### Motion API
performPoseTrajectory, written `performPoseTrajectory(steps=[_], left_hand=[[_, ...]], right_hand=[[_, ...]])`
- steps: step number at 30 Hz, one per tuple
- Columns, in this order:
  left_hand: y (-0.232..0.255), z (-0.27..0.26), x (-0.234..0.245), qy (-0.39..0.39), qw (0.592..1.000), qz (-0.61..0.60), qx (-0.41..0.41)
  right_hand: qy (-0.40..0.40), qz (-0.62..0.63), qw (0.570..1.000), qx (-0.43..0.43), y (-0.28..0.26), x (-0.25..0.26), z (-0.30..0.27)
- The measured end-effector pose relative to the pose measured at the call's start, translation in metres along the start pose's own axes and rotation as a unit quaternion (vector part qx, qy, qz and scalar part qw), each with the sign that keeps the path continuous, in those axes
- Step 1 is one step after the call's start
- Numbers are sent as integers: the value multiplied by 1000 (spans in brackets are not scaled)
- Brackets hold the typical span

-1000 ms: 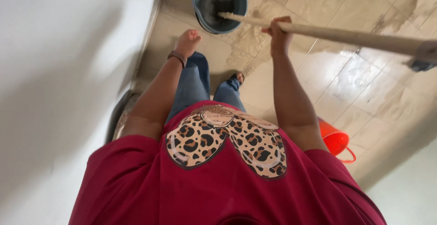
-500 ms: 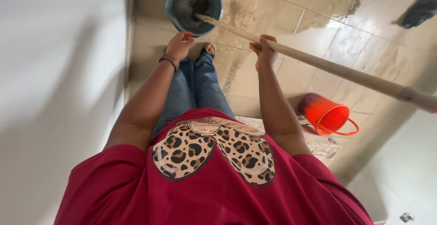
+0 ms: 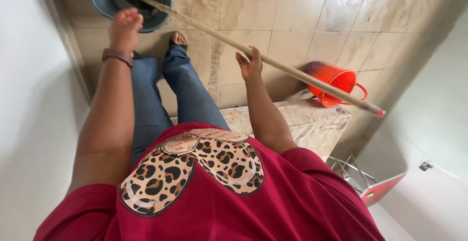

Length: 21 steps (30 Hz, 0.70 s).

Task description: The person mops a tiled floor using a mop and a bucket of water, repeatedly dipping the mop and wringing it out by hand over the bucket.

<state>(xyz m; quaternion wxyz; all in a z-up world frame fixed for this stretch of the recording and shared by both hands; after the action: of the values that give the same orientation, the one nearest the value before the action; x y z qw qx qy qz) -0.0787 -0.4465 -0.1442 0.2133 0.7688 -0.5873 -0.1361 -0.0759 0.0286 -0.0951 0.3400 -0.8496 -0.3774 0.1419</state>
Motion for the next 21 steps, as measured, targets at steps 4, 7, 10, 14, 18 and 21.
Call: performPoseTrajectory(steps=[4,7,10,14,18,21], left_hand=[[18,8,-2,-11,998,-62,8],[-6,30,-14,10,1000,-17,19],[-59,53,-36,-19,999,-3,29],[-129,62,-64,-31,996,78,37],[-166,51,-50,-23,988,103,109],[-161,44,-22,-5,990,98,99]], right_hand=[[9,4,1000,-18,21,13,3],[6,8,1000,-13,45,18,4],[82,21,996,-31,70,33,2],[93,17,993,-73,102,49,1],[68,-67,985,-141,144,27,-23],[-105,-233,965,-55,178,-36,-38]])
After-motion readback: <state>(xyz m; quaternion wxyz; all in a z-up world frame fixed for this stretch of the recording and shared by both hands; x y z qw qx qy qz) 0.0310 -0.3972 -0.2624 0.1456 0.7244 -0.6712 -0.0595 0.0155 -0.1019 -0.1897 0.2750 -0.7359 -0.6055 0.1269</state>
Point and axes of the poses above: each hand's wrist, its own z-axis towards the middle knuckle, its own x-axis out of the back of the hand, y = z × x, the point moved 5 cm from there along z, towards the middle knuckle, and after that the axes turned 13 degrees about x, right-handed, at the moved point
